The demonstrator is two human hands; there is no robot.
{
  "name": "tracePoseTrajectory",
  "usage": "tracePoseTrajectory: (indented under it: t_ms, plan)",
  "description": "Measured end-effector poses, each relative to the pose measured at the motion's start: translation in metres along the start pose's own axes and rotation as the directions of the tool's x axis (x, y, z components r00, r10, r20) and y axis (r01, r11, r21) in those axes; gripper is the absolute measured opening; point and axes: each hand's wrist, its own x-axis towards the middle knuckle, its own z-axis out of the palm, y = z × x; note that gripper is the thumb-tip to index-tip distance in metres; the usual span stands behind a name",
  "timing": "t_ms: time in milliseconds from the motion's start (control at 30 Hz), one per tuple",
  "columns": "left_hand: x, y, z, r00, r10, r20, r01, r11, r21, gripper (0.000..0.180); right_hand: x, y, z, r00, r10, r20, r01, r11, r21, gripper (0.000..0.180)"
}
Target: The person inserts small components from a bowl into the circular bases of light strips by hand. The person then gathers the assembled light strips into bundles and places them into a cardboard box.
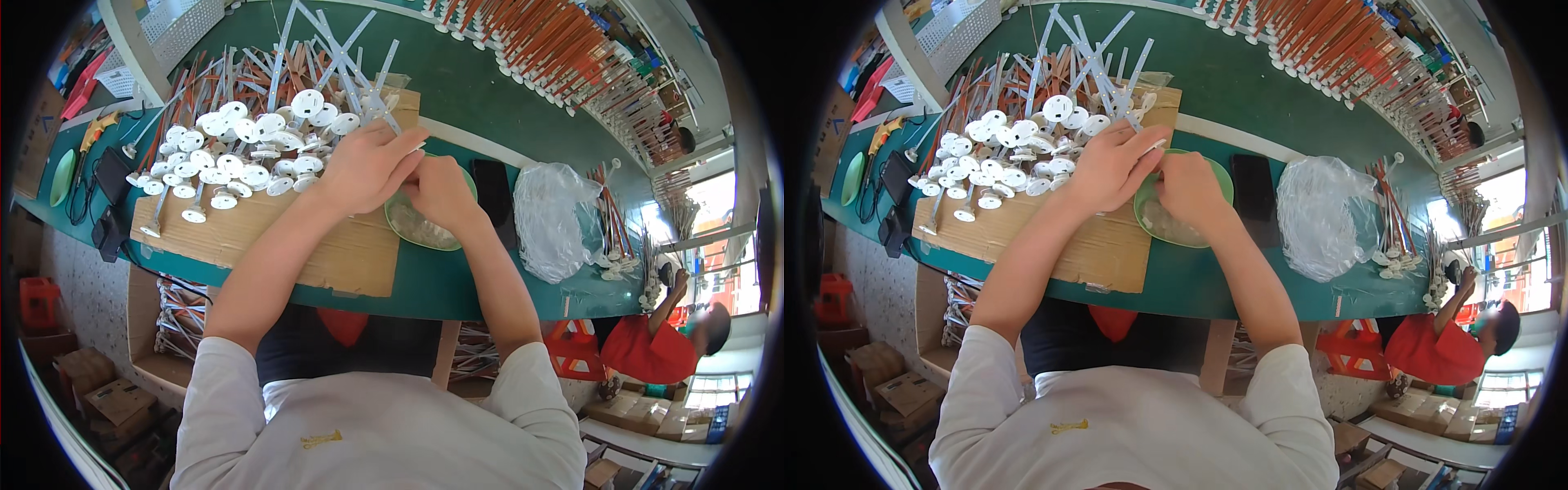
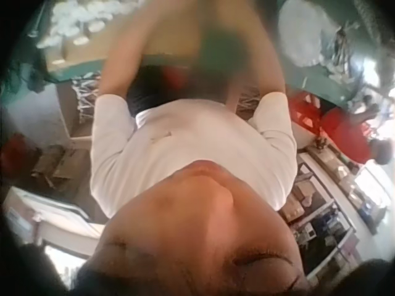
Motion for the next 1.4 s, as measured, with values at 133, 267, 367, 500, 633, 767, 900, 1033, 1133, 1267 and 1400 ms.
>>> tracePoseTrajectory:
  t_ms: [133, 267, 367, 500, 633, 767, 900, 1033, 1133, 1267, 1400]
  plan:
    - [0.001, 0.007, -0.009, 0.994, -0.095, 0.051, 0.093, 0.995, 0.044, 0.025, -0.002, 0.006, 0.000, 0.998, -0.059, 0.037, 0.056, 0.996, 0.069, 0.014]
    - [0.003, 0.000, -0.008, 0.997, -0.074, -0.007, 0.072, 0.979, -0.192, 0.032, -0.018, -0.013, -0.017, 0.993, 0.020, -0.117, 0.002, 0.983, 0.183, 0.010]
    - [0.008, 0.008, -0.010, 0.967, -0.217, 0.131, 0.253, 0.780, -0.573, 0.041, -0.023, -0.020, -0.021, 0.863, 0.216, -0.457, 0.129, 0.780, 0.612, 0.009]
    - [0.008, 0.020, -0.012, 0.937, -0.248, 0.245, 0.343, 0.526, -0.778, 0.043, -0.022, -0.027, -0.015, 0.717, 0.006, -0.697, 0.428, 0.785, 0.447, 0.011]
    - [0.009, 0.024, -0.013, 0.941, -0.216, 0.261, 0.338, 0.529, -0.778, 0.043, -0.023, -0.024, -0.016, 0.640, -0.057, -0.766, 0.439, 0.846, 0.304, 0.013]
    - [0.008, 0.026, -0.011, 0.938, -0.257, 0.231, 0.337, 0.534, -0.776, 0.041, -0.027, -0.025, -0.020, 0.613, -0.111, -0.782, 0.434, 0.875, 0.216, 0.014]
    - [0.006, 0.023, -0.010, 0.927, -0.278, 0.252, 0.365, 0.516, -0.775, 0.040, -0.027, -0.022, -0.015, 0.628, -0.116, -0.770, 0.444, 0.866, 0.232, 0.014]
    - [0.004, 0.029, -0.010, 0.926, -0.287, 0.246, 0.361, 0.482, -0.798, 0.038, -0.030, -0.027, -0.016, 0.634, -0.101, -0.767, 0.398, 0.893, 0.211, 0.014]
    - [0.002, 0.023, -0.007, 0.936, -0.280, 0.215, 0.342, 0.565, -0.751, 0.037, -0.028, -0.028, -0.015, 0.623, -0.146, -0.769, 0.360, 0.926, 0.116, 0.014]
    - [0.003, 0.015, -0.003, 0.920, -0.314, 0.233, 0.376, 0.544, -0.750, 0.038, -0.022, -0.025, -0.018, 0.559, -0.348, -0.752, 0.377, 0.915, -0.144, 0.015]
    - [0.001, 0.007, 0.000, 0.922, -0.289, 0.257, 0.386, 0.635, -0.670, 0.039, -0.020, -0.020, -0.014, 0.550, -0.359, -0.754, 0.342, 0.921, -0.188, 0.015]
